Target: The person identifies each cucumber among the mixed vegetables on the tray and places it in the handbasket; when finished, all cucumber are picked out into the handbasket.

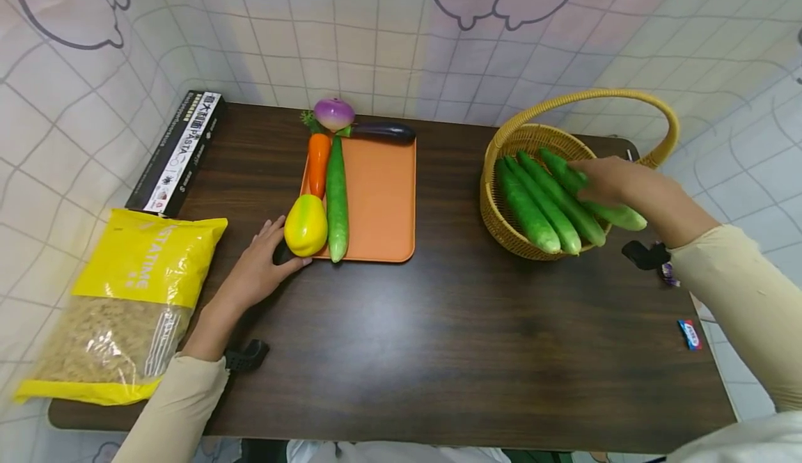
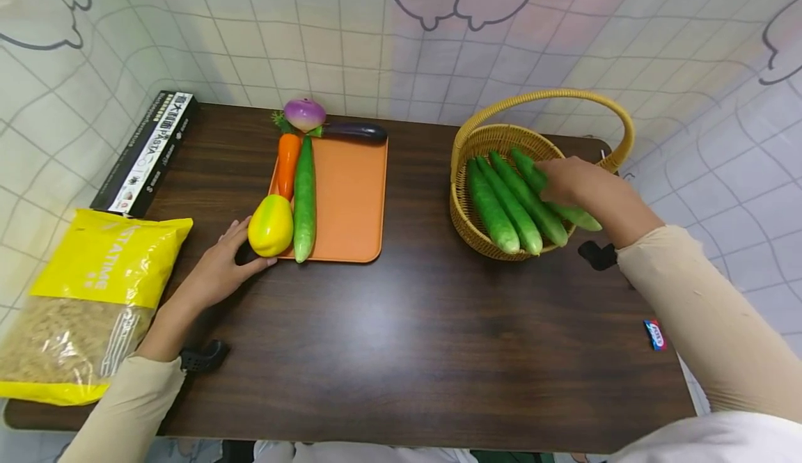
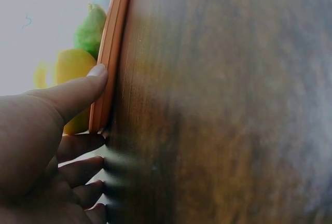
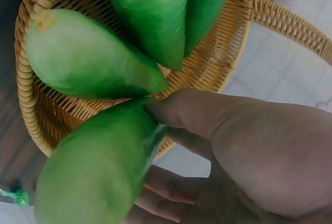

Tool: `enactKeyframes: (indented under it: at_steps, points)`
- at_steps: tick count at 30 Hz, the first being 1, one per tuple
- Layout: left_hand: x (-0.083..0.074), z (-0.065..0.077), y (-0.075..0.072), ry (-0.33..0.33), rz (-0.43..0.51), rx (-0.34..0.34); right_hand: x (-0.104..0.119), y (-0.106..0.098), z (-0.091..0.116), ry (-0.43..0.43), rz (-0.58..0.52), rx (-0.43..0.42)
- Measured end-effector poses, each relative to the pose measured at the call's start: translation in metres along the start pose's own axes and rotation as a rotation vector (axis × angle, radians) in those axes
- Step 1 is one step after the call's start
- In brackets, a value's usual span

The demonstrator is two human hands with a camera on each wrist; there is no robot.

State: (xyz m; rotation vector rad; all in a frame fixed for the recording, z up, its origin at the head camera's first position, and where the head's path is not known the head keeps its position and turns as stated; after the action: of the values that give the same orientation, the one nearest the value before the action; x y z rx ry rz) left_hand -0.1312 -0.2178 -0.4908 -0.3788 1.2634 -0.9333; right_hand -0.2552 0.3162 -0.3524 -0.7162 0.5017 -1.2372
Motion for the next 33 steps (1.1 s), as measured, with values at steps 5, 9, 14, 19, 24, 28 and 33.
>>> enactKeyframes:
  at_steps: [5,9,14,19,24,28,33]
  points:
    - [0.000,0.000,0.001,-0.007,-0.003,0.001,-0.003,-0.004,0.000,-0.040,0.027,-0.064]
    - [0.001,-0.001,0.001,-0.012,-0.006,0.002,0.001,-0.010,0.009,-0.068,0.024,-0.104]
    - [0.001,-0.001,0.001,-0.016,-0.002,0.010,0.033,-0.013,0.030,-0.112,-0.015,-0.142]
    - [0.001,-0.001,0.001,-0.014,-0.002,0.008,0.091,-0.009,0.045,-0.191,-0.085,-0.210]
    - [0.001,0.000,0.001,-0.019,0.001,0.004,0.159,0.003,0.042,-0.281,-0.191,-0.298]
    - [0.001,-0.001,0.001,-0.009,0.009,0.001,0.205,0.016,0.026,-0.360,-0.280,-0.331]
    - [0.002,-0.002,0.000,0.005,0.007,-0.006,0.248,0.027,-0.020,-0.435,-0.399,-0.316]
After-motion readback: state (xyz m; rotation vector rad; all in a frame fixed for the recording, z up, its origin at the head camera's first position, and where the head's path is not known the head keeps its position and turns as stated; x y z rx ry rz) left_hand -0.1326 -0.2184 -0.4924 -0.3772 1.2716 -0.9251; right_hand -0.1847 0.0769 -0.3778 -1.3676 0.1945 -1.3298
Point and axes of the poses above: each hand's wrist, its own z-axis away from the middle knuckle, its own y-axis out of the palm, x = y × z, the point moved 5 cm from there along -z, towards the middle knuckle, and after that the axes turned 6 degrees about x, right-handed, at the moved point
